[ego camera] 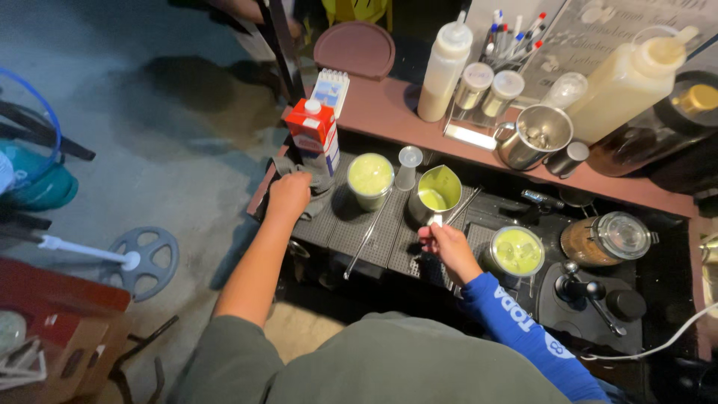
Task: The person prepares two iced beverages by first adding a green liquid from a squeeze bottle into a metal pitcher. They then scoop ice into two plastic cups from a cooler. Finally, they pour the green liquid into the cups and add milk from a carton.
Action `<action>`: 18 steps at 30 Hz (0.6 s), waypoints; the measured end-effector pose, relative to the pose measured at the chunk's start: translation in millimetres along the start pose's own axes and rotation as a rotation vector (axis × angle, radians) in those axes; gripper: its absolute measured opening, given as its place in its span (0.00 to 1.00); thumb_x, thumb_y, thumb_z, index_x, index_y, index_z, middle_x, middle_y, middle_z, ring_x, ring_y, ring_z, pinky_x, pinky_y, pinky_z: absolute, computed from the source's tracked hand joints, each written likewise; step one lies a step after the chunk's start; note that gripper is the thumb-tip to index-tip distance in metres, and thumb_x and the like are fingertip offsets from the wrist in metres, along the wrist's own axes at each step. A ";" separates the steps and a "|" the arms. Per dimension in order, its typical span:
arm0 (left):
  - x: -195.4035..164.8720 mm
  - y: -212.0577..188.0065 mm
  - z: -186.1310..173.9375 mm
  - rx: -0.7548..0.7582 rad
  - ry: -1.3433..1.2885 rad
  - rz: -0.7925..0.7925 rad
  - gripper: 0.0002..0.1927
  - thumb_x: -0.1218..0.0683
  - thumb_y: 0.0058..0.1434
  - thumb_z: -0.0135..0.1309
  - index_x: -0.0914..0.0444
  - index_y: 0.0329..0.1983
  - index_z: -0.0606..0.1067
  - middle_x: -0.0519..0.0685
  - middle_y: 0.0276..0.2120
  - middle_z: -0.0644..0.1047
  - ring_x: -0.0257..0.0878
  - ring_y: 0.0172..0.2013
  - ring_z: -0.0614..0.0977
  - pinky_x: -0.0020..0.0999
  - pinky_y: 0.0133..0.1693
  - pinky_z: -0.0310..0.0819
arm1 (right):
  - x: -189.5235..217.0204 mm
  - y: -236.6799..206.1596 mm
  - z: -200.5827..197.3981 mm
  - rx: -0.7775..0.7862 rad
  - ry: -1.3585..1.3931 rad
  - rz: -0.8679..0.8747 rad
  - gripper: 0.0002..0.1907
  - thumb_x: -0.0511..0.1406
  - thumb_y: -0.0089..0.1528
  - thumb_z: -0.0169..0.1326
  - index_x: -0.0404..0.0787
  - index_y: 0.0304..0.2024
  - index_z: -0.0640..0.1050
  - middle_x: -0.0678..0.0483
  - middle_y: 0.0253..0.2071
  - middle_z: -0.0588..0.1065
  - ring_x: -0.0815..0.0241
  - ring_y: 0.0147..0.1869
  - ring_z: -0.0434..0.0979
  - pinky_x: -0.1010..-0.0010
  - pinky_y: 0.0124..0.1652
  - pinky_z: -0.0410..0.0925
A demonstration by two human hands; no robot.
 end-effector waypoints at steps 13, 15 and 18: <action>107.7 -93.2 -16.2 -0.576 -0.792 -0.447 0.06 0.57 0.65 0.55 0.65 0.37 0.73 0.50 0.28 0.74 0.41 0.30 0.75 0.35 0.35 0.68 | -17.3 -70.3 -41.8 0.287 -0.149 -0.037 0.23 0.39 0.69 0.45 0.34 0.21 0.72 0.51 0.23 0.74 0.60 0.32 0.75 0.69 0.38 0.70; 128.2 -106.7 -10.1 -0.560 -1.070 -0.516 0.05 0.58 0.66 0.54 0.65 0.36 0.73 0.43 0.27 0.68 0.32 0.30 0.67 0.30 0.32 0.59 | -14.1 -72.5 -26.4 0.429 -0.199 -0.020 0.23 0.39 0.69 0.46 0.34 0.21 0.72 0.51 0.22 0.74 0.59 0.31 0.76 0.68 0.38 0.71; 149.6 -147.0 -22.8 -0.736 -1.280 -0.575 0.02 0.61 0.65 0.52 0.65 0.37 0.72 0.38 0.29 0.70 0.26 0.31 0.66 0.24 0.32 0.56 | -7.4 -63.2 28.2 0.632 -0.219 -0.061 0.22 0.38 0.69 0.46 0.34 0.21 0.72 0.52 0.24 0.75 0.61 0.31 0.75 0.69 0.38 0.71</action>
Point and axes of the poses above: each hand's wrist, its own y-axis towards the middle knuckle, its own z-axis out of the palm, x = y × z, the point moved 7 cm from there along y, towards the middle knuckle
